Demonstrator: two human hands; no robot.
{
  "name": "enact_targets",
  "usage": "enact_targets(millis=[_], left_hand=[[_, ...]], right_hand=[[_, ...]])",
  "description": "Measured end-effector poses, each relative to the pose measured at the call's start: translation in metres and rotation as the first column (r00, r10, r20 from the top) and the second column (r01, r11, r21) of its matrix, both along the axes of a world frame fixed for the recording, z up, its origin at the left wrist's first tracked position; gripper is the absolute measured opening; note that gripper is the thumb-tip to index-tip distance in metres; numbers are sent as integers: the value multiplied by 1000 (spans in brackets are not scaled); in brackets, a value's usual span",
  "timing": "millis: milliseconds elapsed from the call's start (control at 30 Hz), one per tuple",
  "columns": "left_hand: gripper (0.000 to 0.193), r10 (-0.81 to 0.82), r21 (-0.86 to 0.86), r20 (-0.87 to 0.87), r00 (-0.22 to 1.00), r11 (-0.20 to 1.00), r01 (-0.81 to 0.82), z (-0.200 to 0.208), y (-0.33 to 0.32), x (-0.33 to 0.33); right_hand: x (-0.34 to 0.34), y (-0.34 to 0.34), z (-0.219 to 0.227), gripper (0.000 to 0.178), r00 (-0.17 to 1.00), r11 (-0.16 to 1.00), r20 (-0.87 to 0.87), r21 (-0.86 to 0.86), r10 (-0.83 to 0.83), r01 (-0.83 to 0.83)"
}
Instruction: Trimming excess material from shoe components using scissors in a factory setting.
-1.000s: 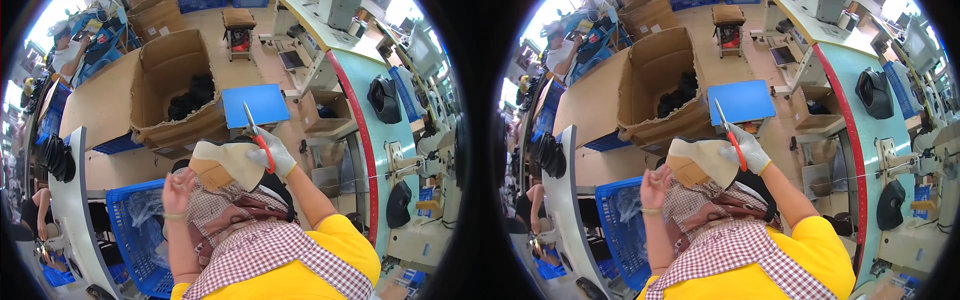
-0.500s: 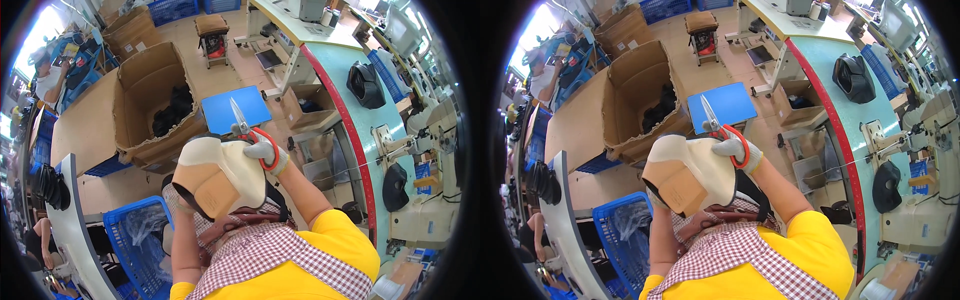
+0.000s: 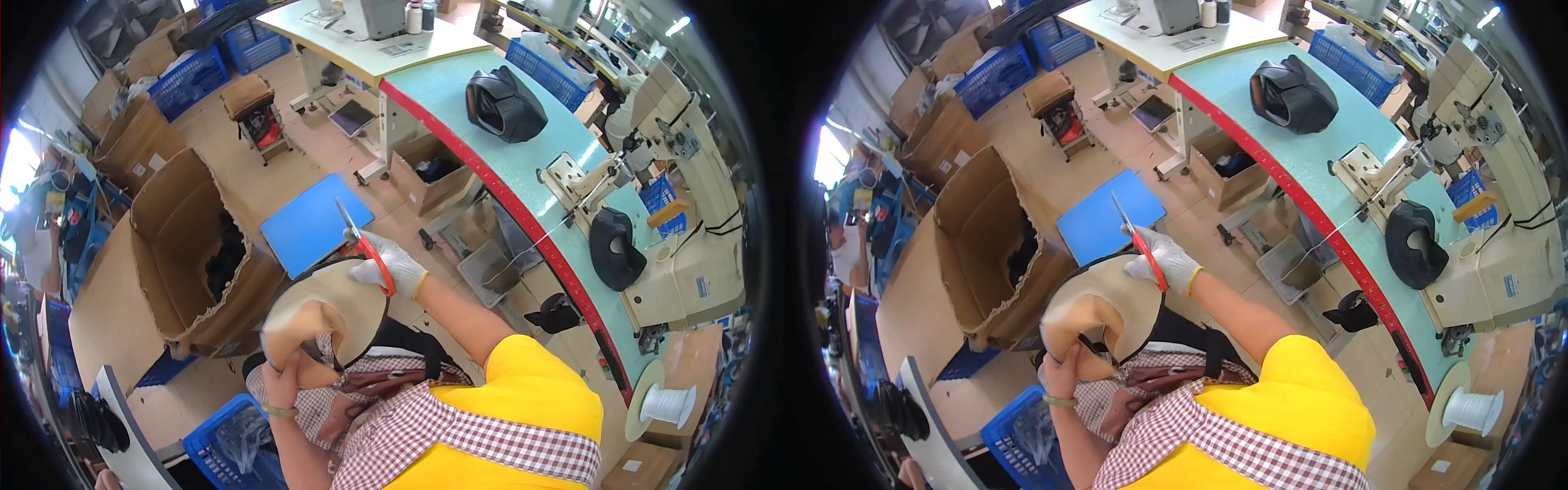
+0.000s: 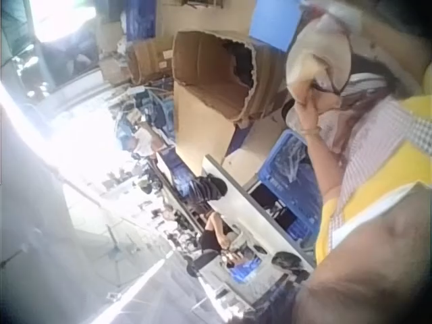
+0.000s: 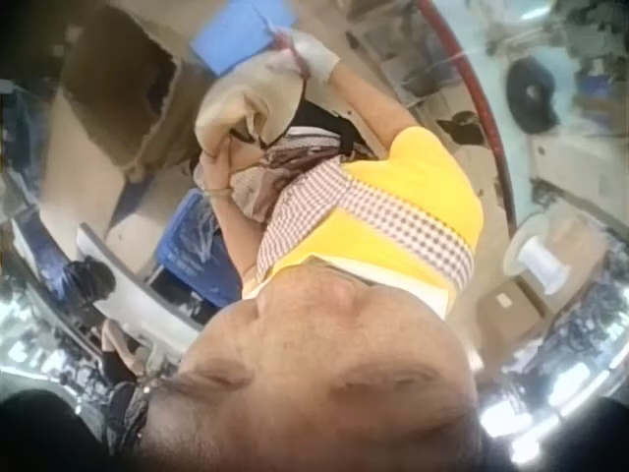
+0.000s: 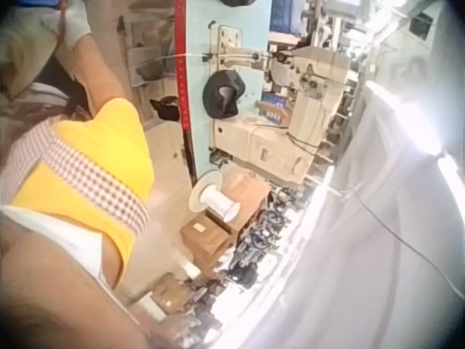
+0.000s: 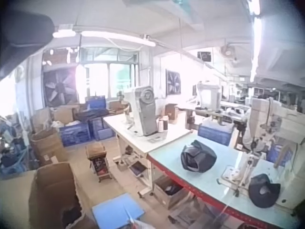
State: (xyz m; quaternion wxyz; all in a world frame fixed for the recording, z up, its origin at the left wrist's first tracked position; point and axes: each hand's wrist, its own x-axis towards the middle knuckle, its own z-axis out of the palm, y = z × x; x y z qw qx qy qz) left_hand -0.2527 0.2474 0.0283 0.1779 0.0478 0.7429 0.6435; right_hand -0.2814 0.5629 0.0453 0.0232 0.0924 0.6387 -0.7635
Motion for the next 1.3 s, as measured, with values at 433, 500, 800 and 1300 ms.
enact_targets(millis=[433, 500, 800, 1300], left_hand=[[26, -499, 705, 575, 648, 704, -84, 1, 70, -45], [18, -435, 610, 435, 789, 787, 97, -16, 93, -35], [12, -153, 83, 52, 987, 985, 148, 7, 81, -8], [10, -57, -89, -379, 924, 996, 25, 32, 81, -32]], right_hand=[[29, 90, 19, 65, 958, 847, -201, 454, -203, 275], [31, 99, 13, 64, 908, 757, -378, 536, -181, 374], [-35, 173, 54, 69, 623, -234, -762, 582, 177, 779], [-47, 273, 73, 44, 843, -587, -537, 673, 31, 450]])
